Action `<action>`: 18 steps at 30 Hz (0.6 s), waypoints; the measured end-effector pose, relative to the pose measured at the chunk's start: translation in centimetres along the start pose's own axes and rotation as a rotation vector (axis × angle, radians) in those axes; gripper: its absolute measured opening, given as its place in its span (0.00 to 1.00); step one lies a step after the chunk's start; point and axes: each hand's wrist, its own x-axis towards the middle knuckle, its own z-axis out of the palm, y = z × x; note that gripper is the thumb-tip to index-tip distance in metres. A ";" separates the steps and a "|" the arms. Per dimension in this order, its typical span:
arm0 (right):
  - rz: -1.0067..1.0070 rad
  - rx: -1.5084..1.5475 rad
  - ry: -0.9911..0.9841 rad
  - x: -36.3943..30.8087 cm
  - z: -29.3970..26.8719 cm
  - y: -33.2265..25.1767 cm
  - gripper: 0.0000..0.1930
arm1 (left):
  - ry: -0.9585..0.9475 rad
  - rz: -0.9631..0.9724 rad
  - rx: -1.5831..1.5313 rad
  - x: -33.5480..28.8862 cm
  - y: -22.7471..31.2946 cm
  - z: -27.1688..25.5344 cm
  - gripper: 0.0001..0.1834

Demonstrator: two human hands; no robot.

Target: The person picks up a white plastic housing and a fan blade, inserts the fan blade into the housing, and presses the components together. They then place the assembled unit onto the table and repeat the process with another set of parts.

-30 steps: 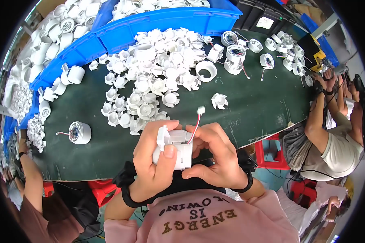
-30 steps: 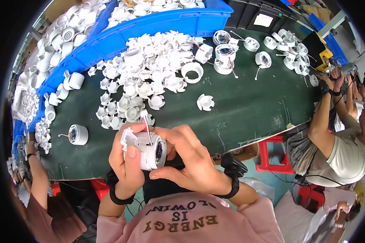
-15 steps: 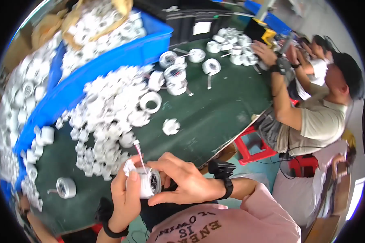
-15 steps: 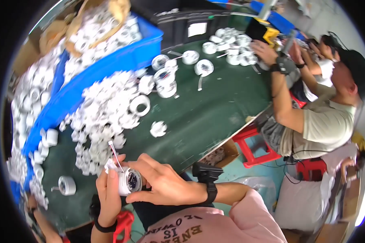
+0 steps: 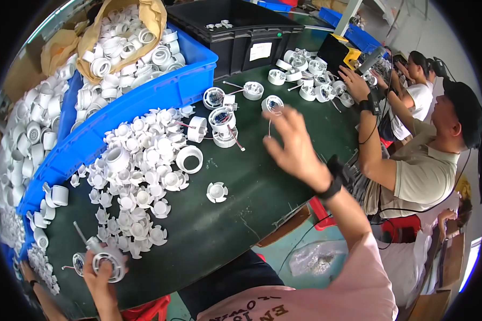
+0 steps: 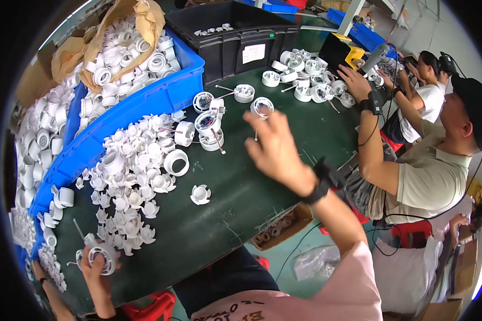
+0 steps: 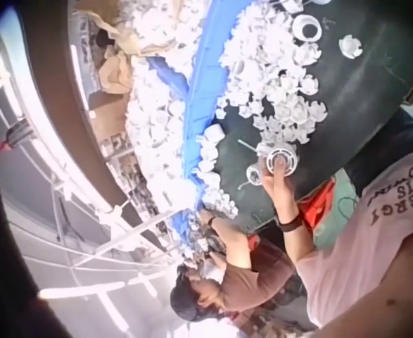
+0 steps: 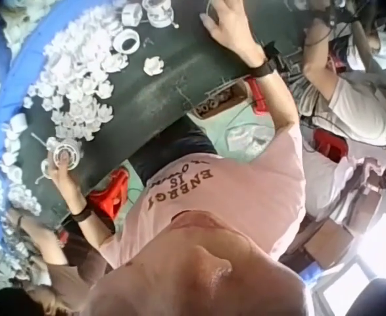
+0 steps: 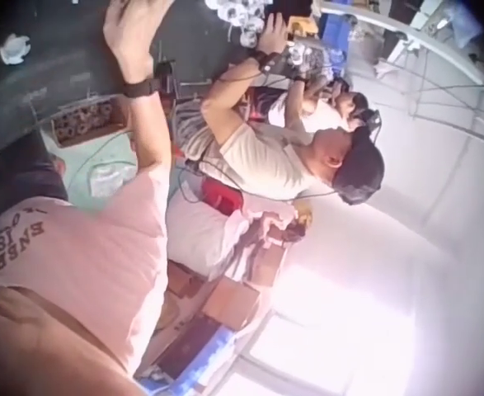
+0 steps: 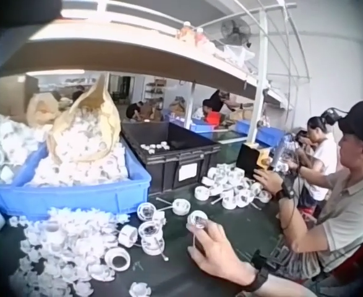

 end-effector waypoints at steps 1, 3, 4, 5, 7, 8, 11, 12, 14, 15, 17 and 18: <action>-0.007 -0.120 0.020 1.1 0.4 2.8 0.31 | 0.020 -0.026 0.046 0.1 -0.4 -2.0 0.31; 0.007 -0.192 -0.072 2.3 1.5 8.4 0.33 | 0.048 -0.044 0.041 0.4 -1.2 -4.1 0.29; -0.047 -0.147 -0.109 2.5 2.4 11.2 0.32 | 0.076 -0.036 0.075 0.7 -2.0 -5.1 0.26; -0.003 0.011 -0.148 3.0 2.8 11.4 0.29 | 0.097 -0.041 0.113 0.6 -2.2 -5.8 0.26; 0.092 -0.065 -0.123 3.1 2.8 11.3 0.26 | 0.091 -0.073 0.242 1.2 -2.7 -7.7 0.25; 0.092 -0.074 -0.094 2.9 3.1 11.0 0.25 | 0.111 -0.093 0.244 1.5 -3.5 -8.6 0.25; 0.198 0.081 -0.160 1.4 3.1 7.0 0.26 | 0.172 0.168 0.537 2.6 -5.1 -11.3 0.23; 0.214 0.310 -0.198 0.5 3.1 4.6 0.26 | 0.199 0.160 0.550 3.0 -5.0 -11.9 0.22; 0.164 0.554 -0.320 -1.0 2.9 -0.9 0.28 | 0.277 0.169 0.568 3.7 -5.4 -12.8 0.21; 0.100 0.560 -0.401 -1.4 2.4 -3.4 0.28 | 0.321 0.189 0.567 4.3 -5.8 -13.0 0.21; -0.061 0.585 -0.416 -1.9 2.6 -6.5 0.27 | 0.360 0.228 0.557 5.0 -5.6 -11.6 0.20; -0.055 0.628 -0.449 -2.3 3.0 -7.2 0.28 | 0.477 0.428 0.808 4.5 -5.0 -10.0 0.20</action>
